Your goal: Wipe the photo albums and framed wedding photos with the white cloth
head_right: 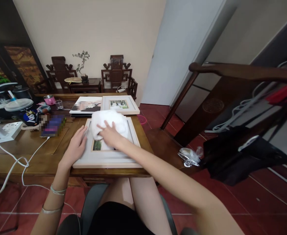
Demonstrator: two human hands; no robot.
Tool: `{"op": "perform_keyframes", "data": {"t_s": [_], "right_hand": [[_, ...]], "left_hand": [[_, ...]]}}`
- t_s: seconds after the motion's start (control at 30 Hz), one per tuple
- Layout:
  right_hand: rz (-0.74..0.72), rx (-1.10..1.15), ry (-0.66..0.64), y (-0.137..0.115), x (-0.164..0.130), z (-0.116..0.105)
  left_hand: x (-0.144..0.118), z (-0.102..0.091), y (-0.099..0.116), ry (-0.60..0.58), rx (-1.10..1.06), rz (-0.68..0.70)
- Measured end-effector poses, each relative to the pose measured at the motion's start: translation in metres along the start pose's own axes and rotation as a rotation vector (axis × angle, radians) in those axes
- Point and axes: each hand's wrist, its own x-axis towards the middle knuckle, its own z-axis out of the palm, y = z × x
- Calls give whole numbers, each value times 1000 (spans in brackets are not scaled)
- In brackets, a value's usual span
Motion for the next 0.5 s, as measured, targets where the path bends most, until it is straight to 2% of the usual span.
{"op": "perform_keyframes", "data": {"t_s": [0.13, 0.2, 0.27, 0.37, 0.43, 0.5], "right_hand": [[-193, 101, -176, -19, -38, -18], [-209, 153, -315, -19, -69, -31], [-174, 229, -340, -10, -99, -41], [-117, 309, -237, 13, -133, -41], [-60, 314, -145, 30, -146, -28], [-40, 309, -62, 42, -151, -9]], "left_hand": [[-2, 2, -3, -10, -5, -95], [-3, 2, -2, -21, -25, -149], [-4, 0, 1, -15, -62, -225], [-3, -5, 9, 22, -159, -384], [-2, -10, 15, 41, -300, -503], [-3, -16, 24, 0, -513, -611]]}}
